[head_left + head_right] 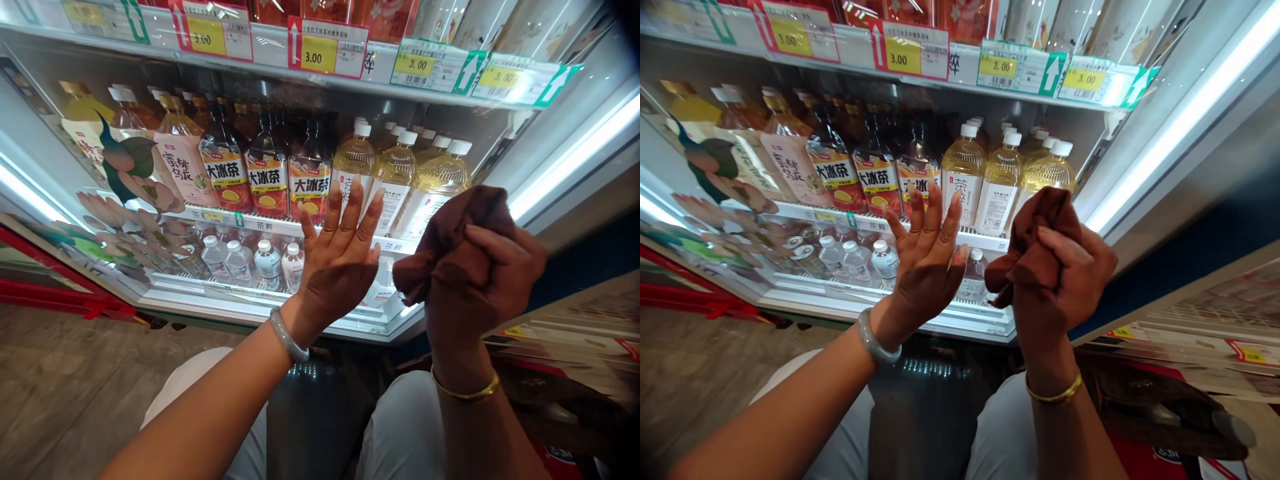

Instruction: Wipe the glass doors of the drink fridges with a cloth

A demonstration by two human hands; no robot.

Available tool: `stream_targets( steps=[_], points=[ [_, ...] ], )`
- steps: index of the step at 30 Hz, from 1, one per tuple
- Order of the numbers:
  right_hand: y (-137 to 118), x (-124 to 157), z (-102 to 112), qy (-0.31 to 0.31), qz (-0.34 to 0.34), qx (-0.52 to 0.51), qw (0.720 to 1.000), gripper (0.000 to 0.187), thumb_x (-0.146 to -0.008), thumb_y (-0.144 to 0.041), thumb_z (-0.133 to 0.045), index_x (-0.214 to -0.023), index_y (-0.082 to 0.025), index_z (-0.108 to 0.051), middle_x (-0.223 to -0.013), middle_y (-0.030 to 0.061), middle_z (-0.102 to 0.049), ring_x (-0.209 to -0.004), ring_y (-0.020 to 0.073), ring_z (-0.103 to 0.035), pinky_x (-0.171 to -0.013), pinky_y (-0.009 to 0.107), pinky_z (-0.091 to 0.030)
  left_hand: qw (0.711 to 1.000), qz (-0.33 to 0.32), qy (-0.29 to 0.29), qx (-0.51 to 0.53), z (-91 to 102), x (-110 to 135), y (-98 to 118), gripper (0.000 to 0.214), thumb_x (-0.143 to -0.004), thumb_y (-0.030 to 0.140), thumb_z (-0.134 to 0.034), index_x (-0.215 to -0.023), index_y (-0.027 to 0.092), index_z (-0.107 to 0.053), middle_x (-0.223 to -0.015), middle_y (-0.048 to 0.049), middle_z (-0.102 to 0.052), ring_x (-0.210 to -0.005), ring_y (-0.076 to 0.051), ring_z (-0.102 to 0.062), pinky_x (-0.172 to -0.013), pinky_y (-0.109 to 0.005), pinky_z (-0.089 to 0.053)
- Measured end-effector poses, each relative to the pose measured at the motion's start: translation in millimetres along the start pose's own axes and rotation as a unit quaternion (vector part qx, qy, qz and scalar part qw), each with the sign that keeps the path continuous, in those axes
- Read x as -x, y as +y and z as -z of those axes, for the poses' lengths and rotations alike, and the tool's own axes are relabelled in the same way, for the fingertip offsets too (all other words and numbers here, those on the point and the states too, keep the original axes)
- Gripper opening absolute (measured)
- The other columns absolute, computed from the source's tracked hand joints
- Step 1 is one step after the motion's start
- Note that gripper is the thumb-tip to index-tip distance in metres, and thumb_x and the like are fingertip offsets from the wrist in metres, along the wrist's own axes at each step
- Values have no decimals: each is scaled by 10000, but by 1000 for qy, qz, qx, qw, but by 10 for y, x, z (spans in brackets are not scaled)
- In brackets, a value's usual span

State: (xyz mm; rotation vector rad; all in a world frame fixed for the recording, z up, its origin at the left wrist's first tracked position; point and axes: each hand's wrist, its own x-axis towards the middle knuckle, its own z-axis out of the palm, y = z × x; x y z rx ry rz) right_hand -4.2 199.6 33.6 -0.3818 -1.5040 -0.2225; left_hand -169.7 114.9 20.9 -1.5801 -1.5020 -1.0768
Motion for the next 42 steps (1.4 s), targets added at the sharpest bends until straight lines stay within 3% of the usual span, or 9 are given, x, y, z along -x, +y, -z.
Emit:
stream_targets(
  steps=[4, 7, 14, 21, 28, 35, 42],
  points=[
    [-218, 89, -155, -52, 35, -43, 997, 276, -860, -277, -756, -1128, -263, -689, -1148, 49, -710, -1068, 249, -697, -938, 439, -558, 1000, -11, 15, -7, -25, 8, -31, 727, -1053, 296, -417, -1685, 187, -74, -1745, -124, -88, -1636, -274, 15, -1289, -556, 157],
    [-283, 102, -223, -58, 57, -56, 995, 249, -847, -287, -766, -1087, -273, -697, -1161, 43, -727, -1039, 240, -705, -921, 441, -566, 1000, -11, 25, -12, -17, -3, -37, 714, -1064, 316, -393, -1687, 198, -64, -1745, -117, -92, -1636, -265, 15, -1290, -547, 163],
    [-101, 13, -166, 42, 9, 1, 999, 315, -839, -296, -786, -1146, -255, -730, -1166, 79, -713, -1091, 285, -704, -952, 462, -551, 1000, 11, 4, -25, 68, -19, -55, 750, -1046, 267, -394, -1684, 202, -4, -1749, -120, -102, -1638, -264, 19, -1291, -583, 139],
    [-358, 120, -279, -72, 48, -60, 994, 258, -836, -284, -772, -1083, -279, -697, -1175, 49, -736, -1035, 237, -708, -932, 435, -556, 999, 4, 26, -42, 28, 3, -81, 704, -1077, 350, -362, -1685, 185, -47, -1747, -132, -134, -1638, -242, 22, -1296, -549, 150],
    [-183, -23, -164, 30, -11, 12, 999, 276, -873, -331, -747, -1142, -273, -730, -1143, 81, -723, -1100, 297, -698, -951, 494, -547, 1000, 10, 4, -28, 91, -4, -88, 740, -1055, 297, -388, -1684, 199, -12, -1748, -129, -91, -1637, -259, 33, -1294, -586, 126],
    [-378, 94, -267, -78, 42, -45, 995, 239, -853, -296, -759, -1082, -276, -696, -1175, 55, -745, -1049, 250, -714, -945, 460, -557, 999, -5, 27, -21, 34, 10, -93, 697, -1074, 325, -359, -1688, 210, -49, -1749, -100, -70, -1638, -240, 18, -1301, -540, 146],
    [-155, -44, -128, 11, 18, 15, 1000, 303, -861, -355, -751, -1142, -245, -726, -1152, 77, -725, -1098, 281, -698, -939, 461, -553, 1000, 8, 4, -15, 96, -6, -94, 733, -1049, 283, -404, -1687, 200, -53, -1754, -130, -90, -1640, -275, 14, -1293, -588, 123]
  ],
)
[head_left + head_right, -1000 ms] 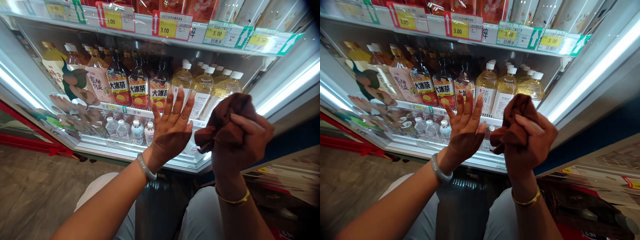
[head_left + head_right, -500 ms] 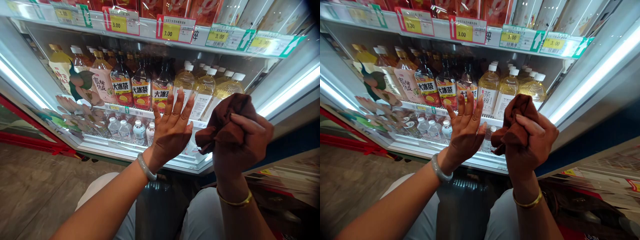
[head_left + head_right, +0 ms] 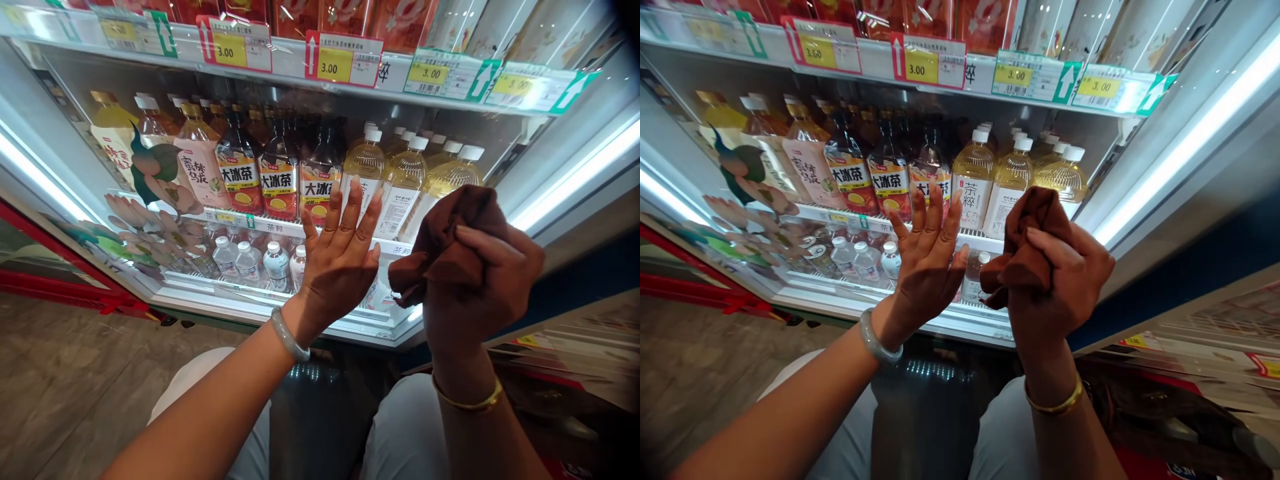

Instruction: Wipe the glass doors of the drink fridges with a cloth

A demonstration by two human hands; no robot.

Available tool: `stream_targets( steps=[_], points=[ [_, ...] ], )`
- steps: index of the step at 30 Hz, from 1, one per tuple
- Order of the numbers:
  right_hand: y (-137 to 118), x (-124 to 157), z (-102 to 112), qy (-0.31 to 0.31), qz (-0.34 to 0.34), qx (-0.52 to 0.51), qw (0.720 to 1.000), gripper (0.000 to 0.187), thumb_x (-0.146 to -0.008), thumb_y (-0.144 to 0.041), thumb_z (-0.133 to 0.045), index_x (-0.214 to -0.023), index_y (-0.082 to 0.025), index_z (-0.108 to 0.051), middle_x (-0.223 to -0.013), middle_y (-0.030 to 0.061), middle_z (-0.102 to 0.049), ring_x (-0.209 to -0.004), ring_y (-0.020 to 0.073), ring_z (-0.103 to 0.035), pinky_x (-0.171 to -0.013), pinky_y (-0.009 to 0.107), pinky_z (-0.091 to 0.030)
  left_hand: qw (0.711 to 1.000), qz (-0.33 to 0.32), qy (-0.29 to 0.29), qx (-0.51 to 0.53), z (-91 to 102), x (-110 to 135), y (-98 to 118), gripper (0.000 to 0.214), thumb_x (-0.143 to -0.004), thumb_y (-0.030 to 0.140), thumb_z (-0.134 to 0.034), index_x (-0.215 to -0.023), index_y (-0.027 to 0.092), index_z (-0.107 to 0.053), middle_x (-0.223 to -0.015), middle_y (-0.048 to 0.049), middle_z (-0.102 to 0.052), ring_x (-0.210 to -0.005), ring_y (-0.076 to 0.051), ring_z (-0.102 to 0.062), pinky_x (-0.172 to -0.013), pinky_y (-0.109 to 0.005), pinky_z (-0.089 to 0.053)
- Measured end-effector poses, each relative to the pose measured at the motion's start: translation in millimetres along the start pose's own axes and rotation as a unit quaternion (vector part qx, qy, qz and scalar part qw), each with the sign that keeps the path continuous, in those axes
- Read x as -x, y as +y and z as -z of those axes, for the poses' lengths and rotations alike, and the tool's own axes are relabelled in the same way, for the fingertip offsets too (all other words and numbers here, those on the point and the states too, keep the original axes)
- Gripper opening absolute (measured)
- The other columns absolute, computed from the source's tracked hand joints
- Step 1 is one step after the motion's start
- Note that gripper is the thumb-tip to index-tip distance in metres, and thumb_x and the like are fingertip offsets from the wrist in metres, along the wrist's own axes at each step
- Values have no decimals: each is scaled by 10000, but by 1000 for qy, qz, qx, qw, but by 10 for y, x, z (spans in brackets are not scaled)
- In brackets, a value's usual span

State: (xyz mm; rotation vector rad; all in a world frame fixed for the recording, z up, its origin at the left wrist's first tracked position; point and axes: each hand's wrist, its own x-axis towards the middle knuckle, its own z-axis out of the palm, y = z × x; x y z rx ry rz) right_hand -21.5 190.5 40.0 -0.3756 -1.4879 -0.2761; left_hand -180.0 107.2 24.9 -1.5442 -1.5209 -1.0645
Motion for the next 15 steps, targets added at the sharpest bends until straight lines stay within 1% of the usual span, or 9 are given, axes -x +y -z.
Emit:
stream_targets(
  steps=[1, 3, 6, 8, 9, 11, 13, 15],
  points=[
    [-3, 7, 1, 1, -10, 4, 1000, 291, -872, -342, -739, -1145, -242, -728, -1150, 82, -722, -1103, 283, -696, -949, 465, -549, 1000, -3, 1, 2, 0, 4, -2, 739, -1047, 282, -410, -1687, 204, -49, -1755, -129, -84, -1640, -279, 13, -1291, -591, 124],
    [-62, 43, -27, -19, -10, -21, 1000, 271, -872, -334, -736, -1128, -245, -723, -1137, 76, -723, -1092, 278, -696, -951, 468, -547, 1000, -6, 1, 4, -10, 14, -6, 743, -1048, 283, -414, -1687, 208, -41, -1755, -126, -74, -1639, -284, 11, -1290, -590, 129],
    [-178, 100, -95, -70, 25, -57, 996, 242, -855, -295, -753, -1089, -260, -701, -1183, 60, -731, -1066, 251, -694, -945, 457, -546, 1000, -10, 9, 2, -27, 20, -14, 709, -1069, 318, -376, -1688, 203, -50, -1753, -120, -70, -1640, -272, 6, -1301, -563, 115],
    [-195, 103, -111, -88, 40, -66, 993, 243, -857, -251, -749, -1091, -269, -688, -1228, 55, -733, -1065, 238, -693, -941, 448, -546, 1000, -8, 15, -2, -26, 12, -33, 698, -1077, 346, -363, -1688, 206, -54, -1752, -112, -60, -1640, -265, 2, -1311, -545, 95],
    [-177, 92, -104, -85, 42, -69, 993, 248, -858, -249, -748, -1098, -269, -689, -1229, 56, -733, -1064, 239, -695, -936, 448, -547, 1000, -5, 17, -4, -21, 6, -49, 703, -1078, 355, -369, -1688, 213, -49, -1753, -106, -52, -1640, -267, 3, -1314, -544, 88],
    [-110, 55, -69, -56, 28, -65, 996, 257, -861, -285, -750, -1112, -253, -704, -1194, 72, -734, -1066, 258, -697, -928, 460, -550, 1000, 1, 16, -4, -7, -10, -90, 727, -1074, 359, -392, -1686, 236, -20, -1754, -95, -35, -1638, -277, 9, -1314, -553, 90],
    [-48, 21, -30, -22, 3, -33, 999, 266, -872, -323, -742, -1121, -233, -724, -1171, 90, -729, -1083, 279, -694, -945, 477, -546, 1000, 5, 16, 1, 2, -22, -130, 739, -1074, 361, -394, -1683, 252, 11, -1755, -86, -26, -1636, -282, 18, -1311, -559, 104],
    [-41, 15, -20, -9, -10, -8, 1000, 271, -872, -320, -737, -1126, -228, -726, -1170, 89, -725, -1107, 290, -691, -968, 486, -542, 1000, 5, 18, 2, 0, -26, -156, 738, -1076, 365, -385, -1680, 255, 23, -1756, -83, -21, -1635, -280, 28, -1310, -562, 111]
  ],
)
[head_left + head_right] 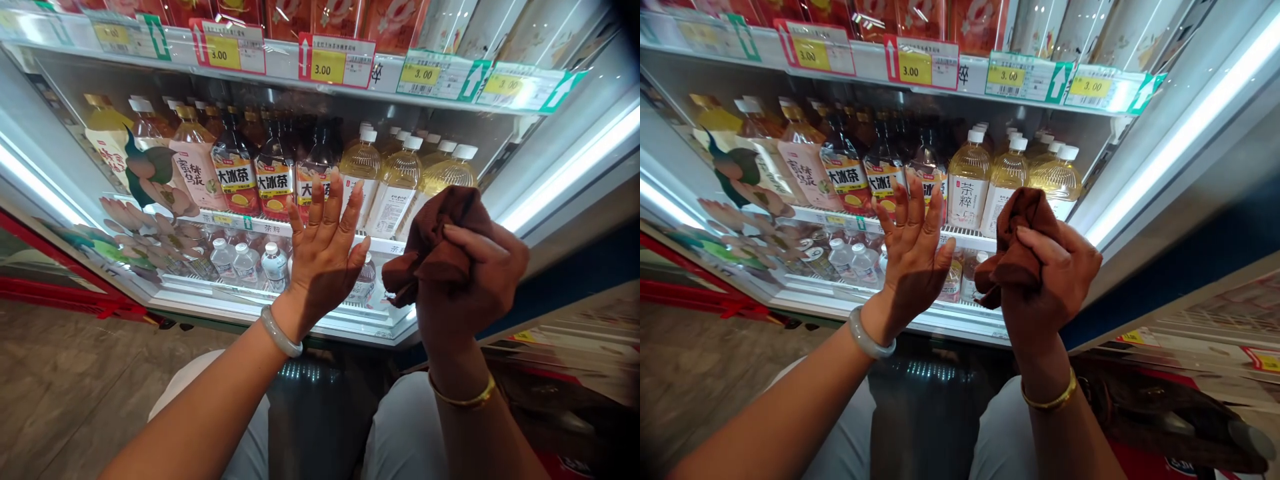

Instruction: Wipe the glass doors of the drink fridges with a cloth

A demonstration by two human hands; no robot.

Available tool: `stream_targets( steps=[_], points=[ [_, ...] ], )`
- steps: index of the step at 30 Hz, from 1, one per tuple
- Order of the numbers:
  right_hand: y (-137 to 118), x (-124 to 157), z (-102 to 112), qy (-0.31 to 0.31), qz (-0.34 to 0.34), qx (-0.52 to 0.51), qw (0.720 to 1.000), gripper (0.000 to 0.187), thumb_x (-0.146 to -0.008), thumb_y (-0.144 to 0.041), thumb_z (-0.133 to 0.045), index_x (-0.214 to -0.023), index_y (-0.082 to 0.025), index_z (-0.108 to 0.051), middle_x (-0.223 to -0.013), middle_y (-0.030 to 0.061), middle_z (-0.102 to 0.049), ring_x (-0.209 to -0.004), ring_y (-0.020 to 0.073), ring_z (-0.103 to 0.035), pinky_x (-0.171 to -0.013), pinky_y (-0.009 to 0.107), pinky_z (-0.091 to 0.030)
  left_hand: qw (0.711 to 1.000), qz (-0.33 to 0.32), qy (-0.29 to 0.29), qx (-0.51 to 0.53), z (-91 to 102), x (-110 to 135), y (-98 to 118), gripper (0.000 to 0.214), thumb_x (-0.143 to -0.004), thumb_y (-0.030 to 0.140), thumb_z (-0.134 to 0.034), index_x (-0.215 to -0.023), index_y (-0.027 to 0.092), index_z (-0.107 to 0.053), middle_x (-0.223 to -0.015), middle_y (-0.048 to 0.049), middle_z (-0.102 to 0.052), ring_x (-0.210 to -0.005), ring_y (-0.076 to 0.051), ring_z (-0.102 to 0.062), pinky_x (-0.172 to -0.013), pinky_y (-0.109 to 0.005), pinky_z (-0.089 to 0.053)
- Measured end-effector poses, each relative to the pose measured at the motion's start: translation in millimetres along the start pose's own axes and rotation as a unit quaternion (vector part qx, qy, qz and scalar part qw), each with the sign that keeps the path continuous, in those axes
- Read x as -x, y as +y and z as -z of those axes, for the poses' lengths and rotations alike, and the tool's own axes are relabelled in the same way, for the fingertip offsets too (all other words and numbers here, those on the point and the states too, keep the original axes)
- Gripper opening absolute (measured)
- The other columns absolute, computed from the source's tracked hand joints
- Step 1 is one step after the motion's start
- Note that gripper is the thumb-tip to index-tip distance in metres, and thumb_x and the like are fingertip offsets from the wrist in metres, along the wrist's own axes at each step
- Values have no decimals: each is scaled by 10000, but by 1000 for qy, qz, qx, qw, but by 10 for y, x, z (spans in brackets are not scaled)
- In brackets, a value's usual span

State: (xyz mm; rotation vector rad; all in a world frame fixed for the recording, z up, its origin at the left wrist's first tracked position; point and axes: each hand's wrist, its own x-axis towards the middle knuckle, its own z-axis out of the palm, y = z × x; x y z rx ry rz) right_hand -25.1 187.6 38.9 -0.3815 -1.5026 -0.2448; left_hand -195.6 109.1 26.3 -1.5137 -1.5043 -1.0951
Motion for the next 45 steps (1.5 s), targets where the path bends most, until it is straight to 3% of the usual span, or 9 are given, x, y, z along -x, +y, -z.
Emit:
stream_targets(
  steps=[7, 15, 23, 30, 37, 40, 45],
  points=[
    [-222, 105, -123, -96, 46, -39, 994, 226, -864, -220, -722, -1078, -279, -685, -1212, 46, -741, -1042, 225, -724, -939, 435, -585, 1000, -3, 6, -12, -22, 21, 24, 718, -1066, 331, -400, -1685, 225, -53, -1749, -92, 28, -1635, -288, 36, -1313, -557, 100],
    [-67, -40, 22, -17, -9, 7, 1000, 288, -867, -296, -746, -1146, -229, -722, -1179, 100, -722, -1128, 308, -683, -981, 521, -531, 999, -26, 20, -25, -20, 33, 13, 734, -1059, 278, -393, -1679, 202, -7, -1737, -73, 48, -1630, -243, 83, -1316, -556, 78],
    [-249, 135, -120, -118, 44, -54, 991, 286, -856, -213, -741, -1132, -275, -699, -1247, 65, -730, -1104, 249, -699, -994, 462, -561, 1000, -14, -3, -1, -11, 55, 4, 745, -1069, 342, -407, -1685, 249, 2, -1753, -86, -2, -1636, -288, 21, -1304, -552, 120],
    [-54, -45, 9, -23, 7, 8, 1000, 318, -842, -284, -757, -1155, -242, -719, -1173, 84, -726, -1128, 304, -687, -983, 520, -536, 1000, -19, -13, -8, 16, 46, 18, 775, -1050, 280, -420, -1680, 248, 31, -1739, -72, 35, -1624, -268, 75, -1308, -579, 93],
    [-302, 163, -132, -139, 54, -34, 988, 265, -880, -266, -734, -1142, -249, -701, -1236, 101, -714, -1132, 269, -670, -1019, 472, -545, 1000, -15, -7, -5, -3, 61, -6, 752, -1069, 363, -414, -1684, 262, 7, -1752, -77, -11, -1632, -279, 18, -1312, -548, 115],
    [-207, 80, -83, -112, 51, -52, 991, 297, -845, -232, -765, -1133, -256, -699, -1223, 75, -732, -1102, 252, -691, -990, 447, -552, 1000, -5, -15, -5, 23, 45, -35, 773, -1049, 277, -427, -1683, 242, 13, -1750, -78, 8, -1630, -296, 22, -1312, -575, 100],
    [-22, -36, 1, -31, 14, -4, 999, 327, -855, -333, -773, -1165, -249, -716, -1204, 93, -721, -1143, 291, -680, -980, 489, -538, 1000, 0, -9, -17, 73, 16, -64, 820, -1014, 209, -453, -1679, 242, 26, -1747, -53, 38, -1631, -286, 33, -1321, -584, 79]
  ],
)
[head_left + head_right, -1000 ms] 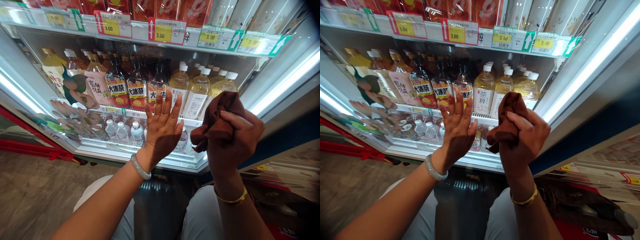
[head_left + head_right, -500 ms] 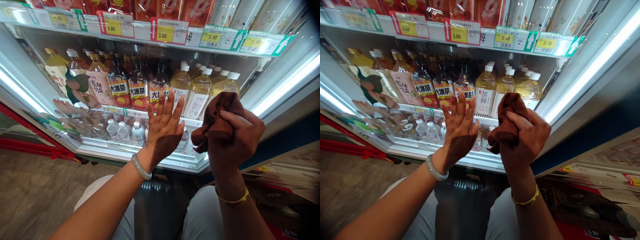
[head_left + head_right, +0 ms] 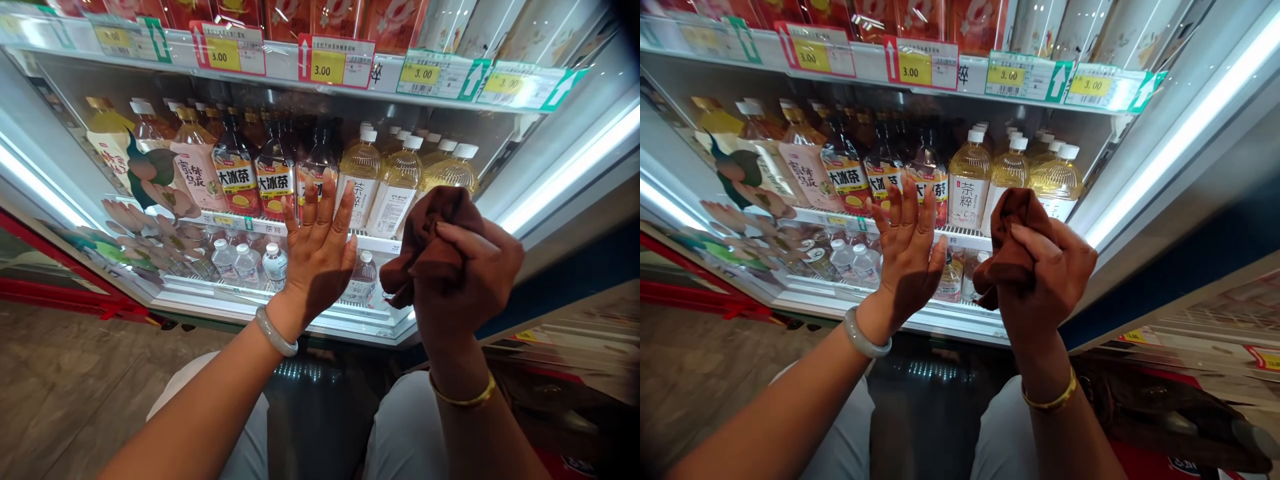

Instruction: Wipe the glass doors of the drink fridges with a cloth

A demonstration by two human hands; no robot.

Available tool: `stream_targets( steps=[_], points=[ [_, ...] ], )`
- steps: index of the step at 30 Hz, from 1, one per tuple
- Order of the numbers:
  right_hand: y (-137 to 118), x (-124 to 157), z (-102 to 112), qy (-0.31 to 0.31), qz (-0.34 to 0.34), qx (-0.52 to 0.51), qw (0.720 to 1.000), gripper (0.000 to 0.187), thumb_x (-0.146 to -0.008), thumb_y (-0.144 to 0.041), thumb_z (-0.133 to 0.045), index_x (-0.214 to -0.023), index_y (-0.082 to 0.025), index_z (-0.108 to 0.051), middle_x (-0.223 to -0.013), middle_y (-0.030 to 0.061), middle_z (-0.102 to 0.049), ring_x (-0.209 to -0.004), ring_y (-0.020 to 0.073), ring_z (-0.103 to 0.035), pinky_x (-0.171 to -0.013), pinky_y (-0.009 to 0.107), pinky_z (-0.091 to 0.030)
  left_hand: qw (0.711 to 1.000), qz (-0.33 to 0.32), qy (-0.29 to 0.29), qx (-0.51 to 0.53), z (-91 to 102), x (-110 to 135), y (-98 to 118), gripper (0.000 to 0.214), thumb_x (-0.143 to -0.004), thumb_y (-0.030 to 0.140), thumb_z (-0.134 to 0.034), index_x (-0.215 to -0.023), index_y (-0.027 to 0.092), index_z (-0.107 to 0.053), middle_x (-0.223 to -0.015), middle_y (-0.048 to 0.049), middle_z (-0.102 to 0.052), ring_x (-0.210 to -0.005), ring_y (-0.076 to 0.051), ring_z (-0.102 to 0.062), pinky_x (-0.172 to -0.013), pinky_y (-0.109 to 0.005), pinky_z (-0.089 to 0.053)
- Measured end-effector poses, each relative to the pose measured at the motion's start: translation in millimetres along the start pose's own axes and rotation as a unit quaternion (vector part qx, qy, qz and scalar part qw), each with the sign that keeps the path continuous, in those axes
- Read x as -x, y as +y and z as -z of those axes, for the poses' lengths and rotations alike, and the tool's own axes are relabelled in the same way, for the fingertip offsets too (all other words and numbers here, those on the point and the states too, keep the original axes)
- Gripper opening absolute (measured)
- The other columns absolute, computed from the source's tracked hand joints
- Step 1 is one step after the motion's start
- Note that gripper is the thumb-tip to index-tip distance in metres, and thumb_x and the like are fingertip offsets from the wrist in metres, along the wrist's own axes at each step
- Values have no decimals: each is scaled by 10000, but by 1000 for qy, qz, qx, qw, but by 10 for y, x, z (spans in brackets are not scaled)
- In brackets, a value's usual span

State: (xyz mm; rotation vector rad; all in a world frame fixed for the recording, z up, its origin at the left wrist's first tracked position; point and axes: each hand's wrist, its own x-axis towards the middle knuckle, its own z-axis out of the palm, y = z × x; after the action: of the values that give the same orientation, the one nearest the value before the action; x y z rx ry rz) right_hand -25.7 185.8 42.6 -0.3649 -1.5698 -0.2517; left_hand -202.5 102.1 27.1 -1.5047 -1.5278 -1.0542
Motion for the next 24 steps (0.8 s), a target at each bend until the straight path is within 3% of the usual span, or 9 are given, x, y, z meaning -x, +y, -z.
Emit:
stream_targets(
  steps=[2, 8, 11, 16, 21, 24],
  points=[
    [-49, 46, -34, -7, 2, -7, 1000, 316, -853, -311, -764, -1157, -245, -710, -1197, 87, -726, -1133, 294, -685, -971, 492, -545, 1000, -2, 1, -8, -5, -1, 2, 814, -1016, 212, -448, -1678, 230, 25, -1743, -51, 65, -1630, -280, 55, -1319, -584, 87],
    [-276, 192, -157, -109, 47, -46, 992, 260, -867, -239, -741, -1124, -245, -701, -1244, 84, -732, -1110, 251, -693, -1004, 450, -561, 1000, 5, 13, -8, -44, 1, 6, 795, -1025, 223, -441, -1683, 261, 4, -1753, -39, 35, -1634, -272, 41, -1323, -572, 74],
    [-188, 120, -105, -75, 36, -61, 995, 316, -827, -203, -770, -1129, -260, -697, -1231, 59, -742, -1096, 236, -699, -980, 437, -566, 1000, 6, 2, -1, -21, 2, 4, 819, -1016, 218, -456, -1682, 257, 19, -1756, -51, 34, -1634, -286, 38, -1317, -583, 85],
    [-49, 36, -41, 8, -12, -16, 1000, 336, -845, -305, -765, -1170, -237, -708, -1204, 97, -719, -1152, 305, -679, -992, 515, -543, 1000, 7, -17, 9, 12, 8, 6, 877, -995, 211, -497, -1676, 273, 51, -1760, -47, 25, -1634, -298, 30, -1316, -584, 92],
    [-190, 163, -139, -74, 44, -44, 995, 302, -839, -233, -745, -1133, -254, -683, -1224, 82, -725, -1094, 252, -693, -979, 454, -566, 1000, 10, -5, -2, -13, 10, 11, 822, -1011, 224, -472, -1685, 257, -2, -1756, -64, 8, -1636, -283, 19, -1315, -577, 92],
    [-191, 182, -147, -85, 47, -54, 994, 260, -830, -224, -754, -1079, -250, -687, -1163, 68, -737, -1053, 239, -693, -969, 444, -568, 1000, 11, -6, 2, -15, 10, 10, 809, -1013, 226, -467, -1687, 253, -22, -1753, -67, 7, -1634, -282, 32, -1316, -578, 84]
  ],
)
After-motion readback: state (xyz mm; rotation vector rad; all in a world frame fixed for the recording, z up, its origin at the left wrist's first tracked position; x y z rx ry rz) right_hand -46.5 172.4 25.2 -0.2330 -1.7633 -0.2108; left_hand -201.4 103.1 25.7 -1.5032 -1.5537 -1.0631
